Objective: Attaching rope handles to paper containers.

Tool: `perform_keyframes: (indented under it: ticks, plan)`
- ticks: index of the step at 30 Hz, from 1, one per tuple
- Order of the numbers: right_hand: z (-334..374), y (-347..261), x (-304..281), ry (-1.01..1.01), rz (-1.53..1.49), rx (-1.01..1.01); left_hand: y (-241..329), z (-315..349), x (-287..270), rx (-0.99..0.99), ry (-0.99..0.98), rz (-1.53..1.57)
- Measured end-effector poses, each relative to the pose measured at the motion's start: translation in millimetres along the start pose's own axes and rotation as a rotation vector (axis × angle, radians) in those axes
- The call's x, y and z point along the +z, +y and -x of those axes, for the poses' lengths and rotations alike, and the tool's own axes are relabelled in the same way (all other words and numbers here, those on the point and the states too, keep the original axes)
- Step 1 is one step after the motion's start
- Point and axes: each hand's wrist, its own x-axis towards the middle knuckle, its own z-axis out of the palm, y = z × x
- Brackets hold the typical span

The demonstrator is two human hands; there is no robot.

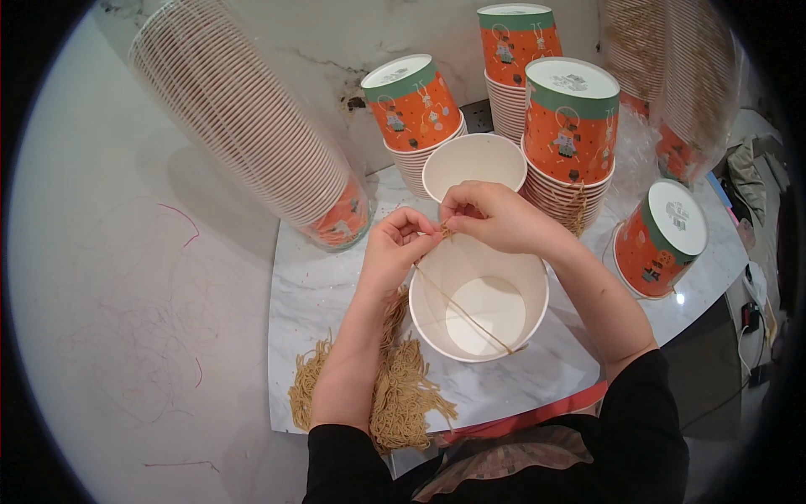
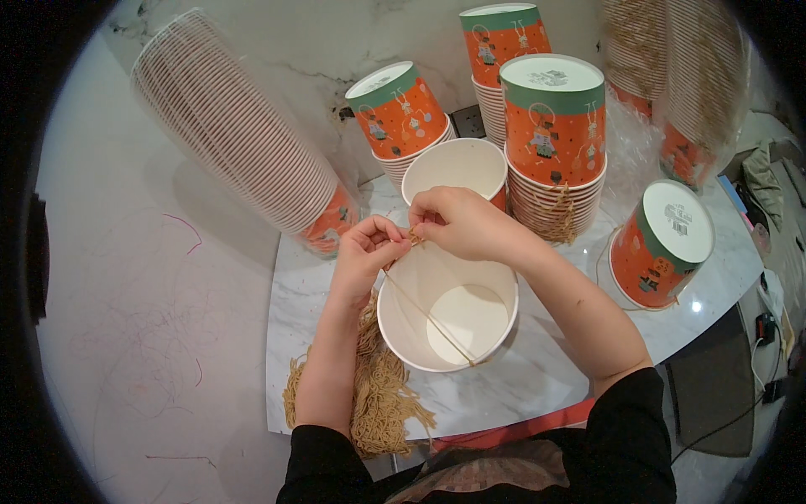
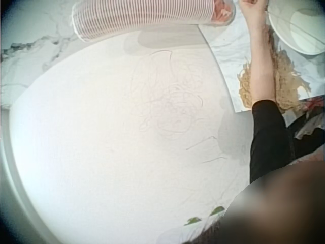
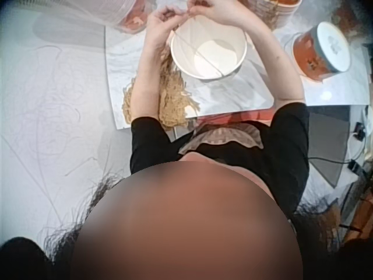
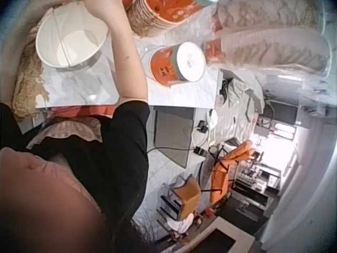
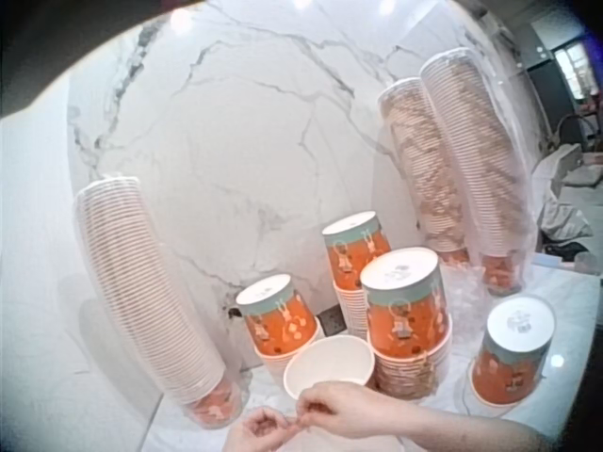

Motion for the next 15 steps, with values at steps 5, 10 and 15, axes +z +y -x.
perform_keyframes:
  ticks: [5,10,15]
  plan:
    - [-1,-5,1,-0.049,-0.092,0.123,10,4,-7,0.077,-0.071,-0.257]
    - [-2,-1,7,-0.064,-0.14,0.161,15,8,-11,-0.025,-0.077,-0.4]
    - [-1,0,10,-0.073,-0.158,0.161,20,7,-7,-0.141,-0.021,-0.278]
